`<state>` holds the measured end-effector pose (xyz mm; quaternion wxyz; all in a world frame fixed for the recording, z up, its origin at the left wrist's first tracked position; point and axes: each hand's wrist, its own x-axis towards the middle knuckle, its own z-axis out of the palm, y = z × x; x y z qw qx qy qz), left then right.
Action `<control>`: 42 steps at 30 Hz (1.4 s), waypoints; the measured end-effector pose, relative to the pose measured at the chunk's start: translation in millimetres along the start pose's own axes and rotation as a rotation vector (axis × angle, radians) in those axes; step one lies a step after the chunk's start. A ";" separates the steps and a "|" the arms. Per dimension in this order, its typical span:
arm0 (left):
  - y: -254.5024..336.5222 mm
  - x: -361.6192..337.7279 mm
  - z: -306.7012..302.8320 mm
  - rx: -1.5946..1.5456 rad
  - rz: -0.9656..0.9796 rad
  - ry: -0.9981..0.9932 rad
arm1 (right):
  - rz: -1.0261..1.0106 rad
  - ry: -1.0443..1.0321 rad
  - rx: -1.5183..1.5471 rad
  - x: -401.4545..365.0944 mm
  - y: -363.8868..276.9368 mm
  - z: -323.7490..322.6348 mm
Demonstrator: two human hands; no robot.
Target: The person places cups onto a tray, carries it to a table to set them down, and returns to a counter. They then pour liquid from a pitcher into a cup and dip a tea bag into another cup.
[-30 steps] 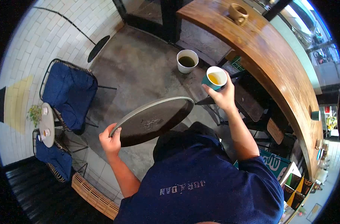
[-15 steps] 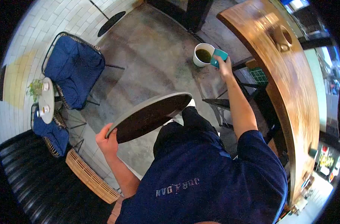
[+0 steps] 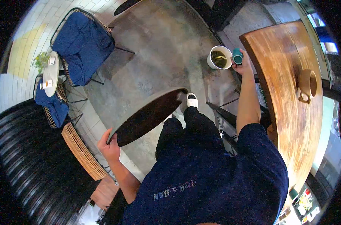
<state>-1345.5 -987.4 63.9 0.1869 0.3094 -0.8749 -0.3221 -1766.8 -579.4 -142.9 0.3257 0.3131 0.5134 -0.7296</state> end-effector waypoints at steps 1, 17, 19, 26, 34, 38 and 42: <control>1.5 -1.1 -0.4 -0.013 -0.038 0.001 | 0.059 0.060 0.100 4.9 -6.7 -1.3; -59.3 -8.5 -17.9 -0.924 -0.585 0.249 | -0.621 0.161 -0.240 -67.0 147.4 -1.8; -87.9 -2.4 -20.4 -1.055 -0.581 0.085 | -0.727 0.079 -0.282 -118.1 162.4 28.5; -138.2 28.0 7.1 -1.497 -0.620 -0.326 | -0.993 0.075 -0.201 -240.8 174.7 132.7; -149.4 9.4 25.3 -1.572 -0.838 -0.621 | -1.045 -0.198 -0.629 -300.4 222.6 227.3; -131.1 -1.8 32.5 -1.485 -0.809 -0.719 | -1.083 -0.096 -0.806 -312.5 239.9 232.9; -113.1 -3.8 38.8 -1.491 -0.702 -0.927 | -1.121 -0.079 -0.820 -324.6 246.2 221.1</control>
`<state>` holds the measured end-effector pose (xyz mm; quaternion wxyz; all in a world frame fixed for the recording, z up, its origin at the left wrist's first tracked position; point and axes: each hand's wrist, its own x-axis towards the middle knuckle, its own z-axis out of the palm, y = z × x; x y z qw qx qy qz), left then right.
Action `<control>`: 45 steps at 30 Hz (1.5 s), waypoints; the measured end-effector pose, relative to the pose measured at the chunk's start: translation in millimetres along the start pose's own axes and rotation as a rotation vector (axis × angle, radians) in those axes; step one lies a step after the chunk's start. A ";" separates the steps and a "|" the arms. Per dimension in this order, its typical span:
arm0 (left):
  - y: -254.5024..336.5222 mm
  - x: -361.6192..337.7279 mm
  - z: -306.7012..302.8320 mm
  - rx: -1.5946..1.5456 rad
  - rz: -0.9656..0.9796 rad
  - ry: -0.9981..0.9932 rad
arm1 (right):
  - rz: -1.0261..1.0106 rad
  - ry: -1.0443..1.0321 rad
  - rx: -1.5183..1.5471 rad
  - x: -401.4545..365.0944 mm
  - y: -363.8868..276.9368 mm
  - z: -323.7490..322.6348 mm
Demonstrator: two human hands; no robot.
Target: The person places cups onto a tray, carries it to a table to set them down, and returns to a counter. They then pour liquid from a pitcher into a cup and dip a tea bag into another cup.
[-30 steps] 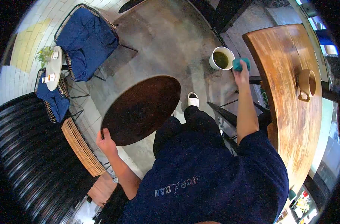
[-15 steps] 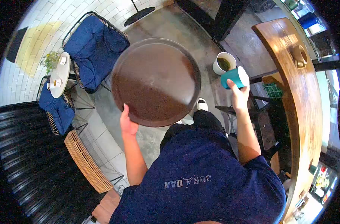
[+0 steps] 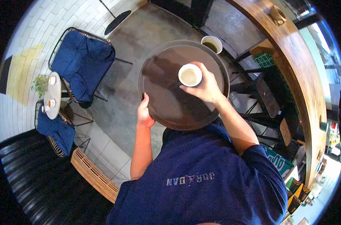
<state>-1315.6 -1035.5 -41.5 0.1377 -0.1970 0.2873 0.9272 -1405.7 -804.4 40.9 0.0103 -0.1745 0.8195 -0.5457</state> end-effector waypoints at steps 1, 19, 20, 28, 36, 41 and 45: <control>-2.3 2.0 7.0 -0.019 -0.026 -0.037 | -0.007 -0.003 -0.022 -5.0 1.5 -3.9; -141.3 -19.4 119.2 0.068 -0.035 -0.057 | -0.023 0.048 0.060 -116.4 32.5 -161.6; -151.3 -22.9 125.2 0.047 -0.024 -0.066 | -0.003 0.033 0.081 -123.2 33.1 -169.9; -183.3 -38.8 160.9 0.121 0.006 -0.076 | -0.004 0.012 0.165 -162.4 32.2 -212.3; -183.6 -38.6 177.1 0.171 -0.104 -0.164 | -0.254 0.410 0.000 -239.1 26.7 -270.3; -194.6 -42.7 173.0 0.198 -0.159 -0.110 | -0.111 1.146 -0.246 -298.0 25.5 -353.5; -208.1 -48.5 176.2 0.175 -0.132 -0.152 | 0.047 1.492 -0.371 -343.1 44.1 -469.2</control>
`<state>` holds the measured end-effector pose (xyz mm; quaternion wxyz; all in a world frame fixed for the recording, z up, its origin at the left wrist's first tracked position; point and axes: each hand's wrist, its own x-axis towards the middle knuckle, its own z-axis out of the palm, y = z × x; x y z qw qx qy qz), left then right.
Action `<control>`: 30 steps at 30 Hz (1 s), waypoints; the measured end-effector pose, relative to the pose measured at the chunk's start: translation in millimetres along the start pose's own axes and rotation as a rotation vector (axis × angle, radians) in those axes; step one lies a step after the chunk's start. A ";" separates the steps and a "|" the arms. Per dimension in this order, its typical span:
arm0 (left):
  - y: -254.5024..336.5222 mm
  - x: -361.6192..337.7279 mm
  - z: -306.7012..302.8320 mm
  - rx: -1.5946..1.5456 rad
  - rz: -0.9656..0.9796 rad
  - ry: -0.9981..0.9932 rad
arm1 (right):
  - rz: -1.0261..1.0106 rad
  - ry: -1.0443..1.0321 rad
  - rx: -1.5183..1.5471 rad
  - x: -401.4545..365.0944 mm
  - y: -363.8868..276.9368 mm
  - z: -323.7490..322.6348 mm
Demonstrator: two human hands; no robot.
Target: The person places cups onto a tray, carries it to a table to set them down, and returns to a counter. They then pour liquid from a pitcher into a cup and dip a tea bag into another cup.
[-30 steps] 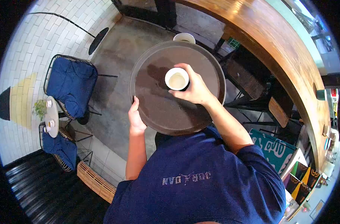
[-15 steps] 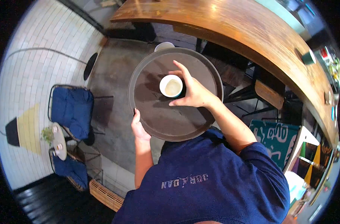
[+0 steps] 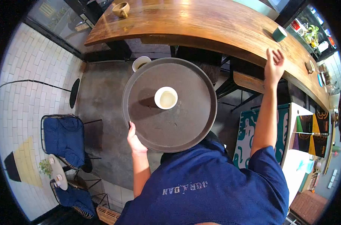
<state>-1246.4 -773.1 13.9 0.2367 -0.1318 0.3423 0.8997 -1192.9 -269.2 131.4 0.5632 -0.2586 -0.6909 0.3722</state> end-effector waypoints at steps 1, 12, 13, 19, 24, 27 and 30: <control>-4.0 -0.5 2.6 0.004 0.005 -0.002 | -0.022 0.043 -0.097 26.4 14.5 -10.7; -76.5 -35.0 66.3 -0.028 0.188 0.062 | 0.224 -0.071 -0.308 212.5 179.4 -13.8; -86.3 -38.6 69.7 -0.038 0.196 0.071 | 0.182 -0.137 -0.124 214.7 183.7 -12.3; -122.6 -50.6 80.7 -0.117 0.249 0.166 | 0.212 0.013 -0.209 226.5 185.5 2.2; -125.4 -58.2 69.1 -0.122 0.278 0.194 | 0.131 -0.055 -0.191 206.0 134.1 10.7; -121.4 -68.7 64.0 -0.176 0.297 0.164 | 0.032 -0.207 -0.038 186.1 90.1 20.2; -121.3 -72.5 42.8 -0.244 0.338 0.219 | 0.023 -0.357 0.057 150.5 31.7 32.0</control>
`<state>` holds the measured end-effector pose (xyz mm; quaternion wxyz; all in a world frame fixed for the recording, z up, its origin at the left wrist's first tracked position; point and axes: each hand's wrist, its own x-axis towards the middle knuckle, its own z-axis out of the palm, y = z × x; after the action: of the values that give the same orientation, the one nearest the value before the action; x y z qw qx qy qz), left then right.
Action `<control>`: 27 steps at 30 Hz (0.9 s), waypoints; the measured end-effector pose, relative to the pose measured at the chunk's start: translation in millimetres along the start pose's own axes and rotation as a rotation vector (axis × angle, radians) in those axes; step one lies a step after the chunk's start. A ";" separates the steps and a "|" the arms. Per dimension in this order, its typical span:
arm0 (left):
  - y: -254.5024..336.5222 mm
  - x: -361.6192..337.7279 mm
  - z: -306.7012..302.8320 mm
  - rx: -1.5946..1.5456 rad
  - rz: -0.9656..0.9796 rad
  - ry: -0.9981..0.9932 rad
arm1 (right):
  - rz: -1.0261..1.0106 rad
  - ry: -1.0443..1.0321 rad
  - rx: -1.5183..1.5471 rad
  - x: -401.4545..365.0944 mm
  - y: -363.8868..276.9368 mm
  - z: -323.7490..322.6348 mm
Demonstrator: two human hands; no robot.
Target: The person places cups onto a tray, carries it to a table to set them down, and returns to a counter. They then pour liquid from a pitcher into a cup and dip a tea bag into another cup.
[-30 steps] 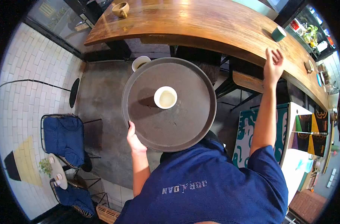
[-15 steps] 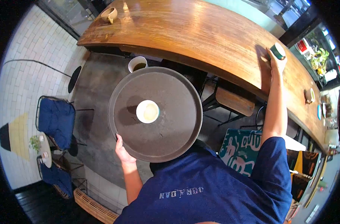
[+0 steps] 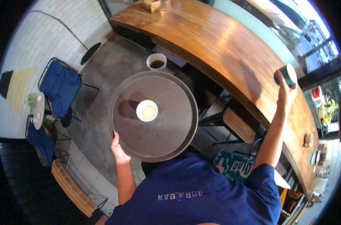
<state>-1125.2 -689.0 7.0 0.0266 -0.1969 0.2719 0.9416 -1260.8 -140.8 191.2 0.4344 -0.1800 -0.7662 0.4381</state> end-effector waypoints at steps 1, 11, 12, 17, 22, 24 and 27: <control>4.8 0.7 -3.7 -0.029 0.018 0.043 | -0.022 -0.049 0.017 -10.8 -15.3 11.1; 104.8 31.4 -67.4 0.022 0.166 0.036 | 0.026 -0.581 0.252 -183.6 -150.8 166.8; 118.6 30.9 -66.3 0.041 0.186 0.080 | 0.001 -0.633 0.298 -199.8 -154.3 184.0; 181.9 35.0 -93.9 0.123 0.254 0.268 | 0.036 -0.896 0.511 -269.6 -156.4 268.0; 224.0 42.8 -111.9 0.019 0.231 0.296 | 0.288 -0.993 0.508 -317.6 -126.4 354.9; 232.2 49.2 -115.2 0.024 0.254 0.289 | 0.369 -0.955 0.438 -325.0 -107.6 390.0; 240.0 64.9 -113.3 0.017 0.288 0.310 | 0.348 -0.916 0.347 -318.9 -67.2 445.1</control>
<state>-1182.3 -956.1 14.5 -0.1488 -0.2983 0.3060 0.8917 -1442.4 -616.3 -21.5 -0.0013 -0.0200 -0.7525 0.6583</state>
